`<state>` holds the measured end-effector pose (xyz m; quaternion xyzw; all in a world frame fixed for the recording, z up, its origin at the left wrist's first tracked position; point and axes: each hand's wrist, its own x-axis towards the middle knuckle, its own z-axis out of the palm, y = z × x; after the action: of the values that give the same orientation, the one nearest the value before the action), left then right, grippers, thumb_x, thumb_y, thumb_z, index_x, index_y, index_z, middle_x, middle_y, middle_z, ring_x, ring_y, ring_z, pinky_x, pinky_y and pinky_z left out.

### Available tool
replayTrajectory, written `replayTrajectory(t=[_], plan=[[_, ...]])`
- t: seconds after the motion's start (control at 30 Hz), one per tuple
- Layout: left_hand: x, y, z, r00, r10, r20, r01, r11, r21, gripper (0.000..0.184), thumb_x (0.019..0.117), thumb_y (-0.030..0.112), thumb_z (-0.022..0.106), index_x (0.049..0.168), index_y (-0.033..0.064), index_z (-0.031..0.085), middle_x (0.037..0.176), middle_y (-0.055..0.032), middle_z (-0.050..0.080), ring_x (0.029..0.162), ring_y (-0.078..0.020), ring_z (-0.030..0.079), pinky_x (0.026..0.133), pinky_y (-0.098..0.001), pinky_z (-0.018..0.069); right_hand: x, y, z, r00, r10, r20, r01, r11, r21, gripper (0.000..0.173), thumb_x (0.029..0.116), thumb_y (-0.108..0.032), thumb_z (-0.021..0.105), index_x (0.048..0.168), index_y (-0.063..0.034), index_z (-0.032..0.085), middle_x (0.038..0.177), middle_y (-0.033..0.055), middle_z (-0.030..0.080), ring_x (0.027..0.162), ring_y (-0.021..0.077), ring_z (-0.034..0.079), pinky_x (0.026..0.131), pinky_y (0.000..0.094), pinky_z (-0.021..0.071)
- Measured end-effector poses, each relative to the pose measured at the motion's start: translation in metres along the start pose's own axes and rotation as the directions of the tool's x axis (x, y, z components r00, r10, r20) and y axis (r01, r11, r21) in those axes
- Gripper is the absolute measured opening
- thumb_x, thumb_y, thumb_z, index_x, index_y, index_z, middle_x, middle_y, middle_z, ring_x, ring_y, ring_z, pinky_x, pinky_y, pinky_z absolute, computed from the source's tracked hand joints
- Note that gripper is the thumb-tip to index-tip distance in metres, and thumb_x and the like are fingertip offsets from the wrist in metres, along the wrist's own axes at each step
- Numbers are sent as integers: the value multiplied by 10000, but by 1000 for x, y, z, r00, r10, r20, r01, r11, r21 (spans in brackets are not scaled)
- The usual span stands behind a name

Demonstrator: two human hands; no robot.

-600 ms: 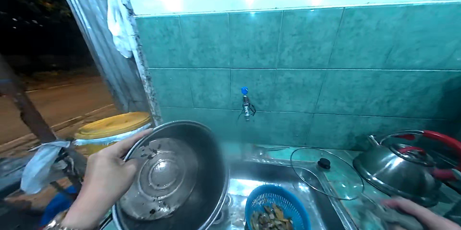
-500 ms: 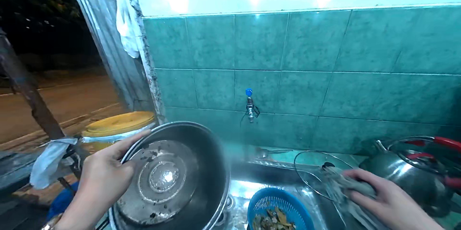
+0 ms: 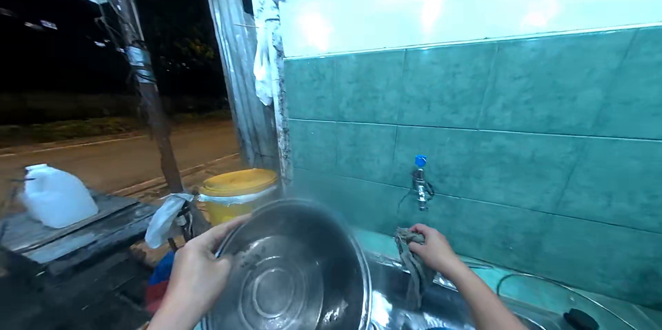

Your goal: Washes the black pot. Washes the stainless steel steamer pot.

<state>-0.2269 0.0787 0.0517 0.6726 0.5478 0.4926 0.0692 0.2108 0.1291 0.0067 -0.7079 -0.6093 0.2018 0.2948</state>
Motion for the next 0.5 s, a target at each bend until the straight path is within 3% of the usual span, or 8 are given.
replayTrajectory(t=[0.07,0.13,0.23,0.27,0.33,0.4,0.43,0.5], plan=[[2,-1,3,1000,-18,-5,18,1000,4,629,750,-126,583,1267,207,718,1197,-6,741,1086,-163,705,919,-463,579,15,-14,15,994,-93,-50,91,994,-56,337,950,-69,642,1285,-29,643,1263,215,655,1198,350,629,1035,515,494],[3,4,5,999,-35,-12,36,999,26,610,763,-130,591,1245,217,728,1194,-2,741,1085,-171,704,914,-478,571,33,-24,27,972,-204,-119,174,959,-222,386,964,-62,645,1349,-52,624,1409,208,575,1317,376,554,1096,526,466],[6,14,8,997,-74,-11,75,994,82,596,785,-142,608,1232,230,739,1177,-12,746,1054,-203,712,886,-513,568,42,-42,35,986,-157,-62,112,884,-453,594,990,-242,683,1547,-230,475,1688,191,231,1534,458,235,1147,673,334],[8,15,9,996,-86,1,85,991,104,593,794,-143,617,1236,234,737,1180,-16,743,1061,-210,709,894,-517,566,38,-49,36,985,-165,-44,123,866,-485,619,998,-279,674,1570,-236,440,1692,205,207,1539,462,222,1159,679,308],[15,14,13,996,-85,37,79,986,144,580,797,-141,632,1250,209,727,1184,-60,705,1072,-250,674,901,-523,550,26,-61,30,943,-318,-100,226,830,-510,531,1013,-276,647,1515,-158,521,1596,239,395,1466,438,390,1164,610,356],[23,16,16,985,-128,118,101,972,213,566,818,-107,636,1299,186,697,1197,-102,690,1091,-292,661,921,-541,540,20,-68,13,778,-562,-282,355,763,-540,394,988,-200,675,1354,-57,657,1381,273,596,1311,457,552,1081,626,441],[28,19,17,968,-178,174,131,958,255,570,836,-84,635,1341,179,667,1192,-119,701,1091,-312,668,925,-559,533,20,-71,-1,704,-608,-367,356,749,-559,397,981,-176,679,1348,-29,649,1344,289,605,1288,480,557,1054,645,450],[37,25,23,924,-258,282,169,938,303,563,865,-57,633,1396,128,614,1141,-158,704,1044,-344,667,909,-572,519,26,-78,-30,685,-530,-500,239,812,-533,544,995,-188,659,1471,25,505,1421,352,513,1348,529,482,1082,659,417]])
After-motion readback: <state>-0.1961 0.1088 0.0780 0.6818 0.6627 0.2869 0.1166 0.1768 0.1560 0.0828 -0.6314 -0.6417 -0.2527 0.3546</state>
